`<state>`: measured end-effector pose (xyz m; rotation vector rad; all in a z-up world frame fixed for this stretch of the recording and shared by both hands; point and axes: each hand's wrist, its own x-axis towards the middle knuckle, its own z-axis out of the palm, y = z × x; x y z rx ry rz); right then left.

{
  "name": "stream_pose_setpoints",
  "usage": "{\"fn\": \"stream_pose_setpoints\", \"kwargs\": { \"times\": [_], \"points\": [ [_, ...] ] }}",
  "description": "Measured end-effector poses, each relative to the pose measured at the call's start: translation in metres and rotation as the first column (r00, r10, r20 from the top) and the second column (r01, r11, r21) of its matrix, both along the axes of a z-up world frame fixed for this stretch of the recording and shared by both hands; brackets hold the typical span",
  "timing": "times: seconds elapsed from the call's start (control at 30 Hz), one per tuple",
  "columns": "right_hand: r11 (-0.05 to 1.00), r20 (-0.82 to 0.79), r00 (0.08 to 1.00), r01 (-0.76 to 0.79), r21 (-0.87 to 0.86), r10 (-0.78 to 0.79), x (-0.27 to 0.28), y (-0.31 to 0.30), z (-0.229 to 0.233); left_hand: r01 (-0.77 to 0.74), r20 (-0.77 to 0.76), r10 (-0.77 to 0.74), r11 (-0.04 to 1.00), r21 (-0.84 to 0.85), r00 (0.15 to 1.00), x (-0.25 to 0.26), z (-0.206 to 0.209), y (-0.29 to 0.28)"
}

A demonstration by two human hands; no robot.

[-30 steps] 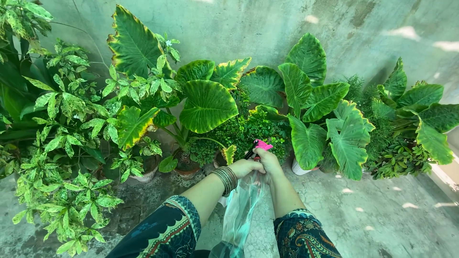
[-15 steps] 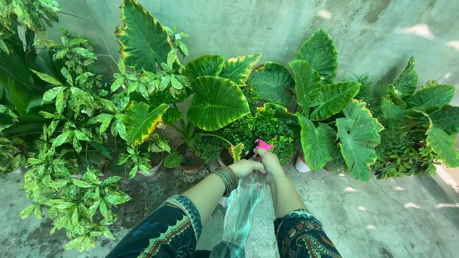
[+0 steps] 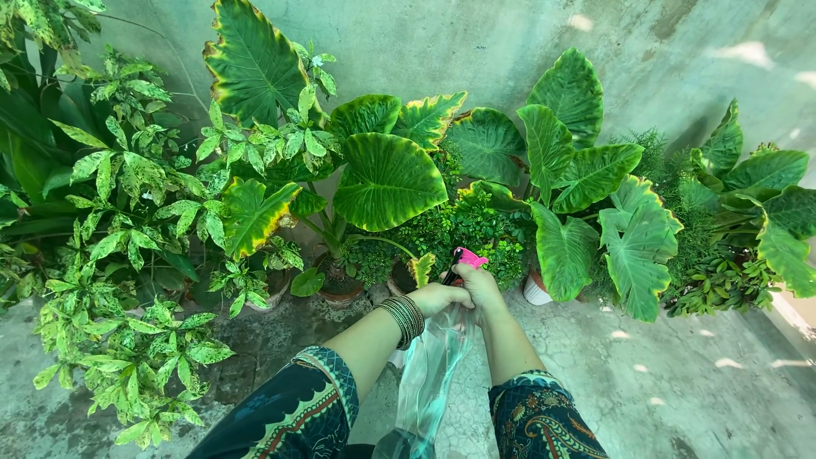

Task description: The person uses a spray bottle to mist water onto the leaves of several potted plants, moving across the garden area to cover different varieties.

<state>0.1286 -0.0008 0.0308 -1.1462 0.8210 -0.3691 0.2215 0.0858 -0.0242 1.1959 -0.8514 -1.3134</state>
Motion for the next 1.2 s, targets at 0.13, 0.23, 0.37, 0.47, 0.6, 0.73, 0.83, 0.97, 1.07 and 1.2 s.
{"fn": "stream_pose_setpoints", "kwargs": {
  "times": [0.13, 0.23, 0.37, 0.47, 0.6, 0.73, 0.83, 0.97, 1.07, 1.2],
  "points": [
    [1.0, 0.016, 1.0, -0.013, -0.008, 0.013, 0.002, -0.007, -0.011, 0.008, -0.072, -0.008, 1.0, -0.004, 0.997, 0.0, -0.004, -0.002],
    [1.0, 0.071, 0.997, 0.013, 0.008, -0.014, 0.002, -0.012, -0.019, -0.007, -0.046, 0.004, 0.998, -0.057, 0.999, 0.0, -0.008, -0.006],
    [0.999, 0.071, 0.997, 0.005, 0.036, -0.008, -0.001, -0.006, -0.007, -0.023, -0.079, 0.017, 0.997, -0.068, 0.997, -0.001, -0.003, -0.006],
    [0.999, 0.08, 0.997, -0.023, 0.041, 0.019, 0.0, -0.003, -0.002, -0.027, -0.078, 0.021, 0.997, -0.074, 0.997, 0.001, -0.002, -0.007],
    [0.999, 0.058, 0.997, -0.04, -0.026, 0.042, 0.001, 0.005, 0.013, -0.048, 0.066, 0.043, 0.995, 0.085, 0.997, -0.002, 0.02, 0.008],
    [1.0, 0.07, 0.998, -0.005, -0.024, 0.007, 0.007, 0.0, 0.006, -0.002, -0.097, 0.007, 0.999, 0.042, 0.995, 0.005, 0.004, -0.001],
    [1.0, 0.065, 0.998, -0.028, 0.002, 0.027, 0.009, 0.007, 0.008, -0.031, -0.02, 0.032, 0.999, 0.028, 0.999, 0.007, 0.006, 0.005],
    [1.0, 0.076, 0.997, -0.008, 0.024, 0.006, 0.015, 0.001, -0.007, -0.069, -0.049, 0.066, 0.995, -0.066, 0.997, 0.01, -0.003, 0.003],
    [0.999, 0.068, 0.998, -0.02, 0.032, 0.017, 0.017, 0.006, -0.005, -0.083, -0.028, 0.081, 0.994, -0.072, 0.996, 0.018, -0.021, -0.004],
    [0.998, 0.082, 0.995, -0.064, -0.001, 0.063, 0.022, 0.008, -0.006, -0.093, -0.093, 0.087, 0.994, -0.064, 0.992, 0.019, -0.013, 0.005]
  ]
}}
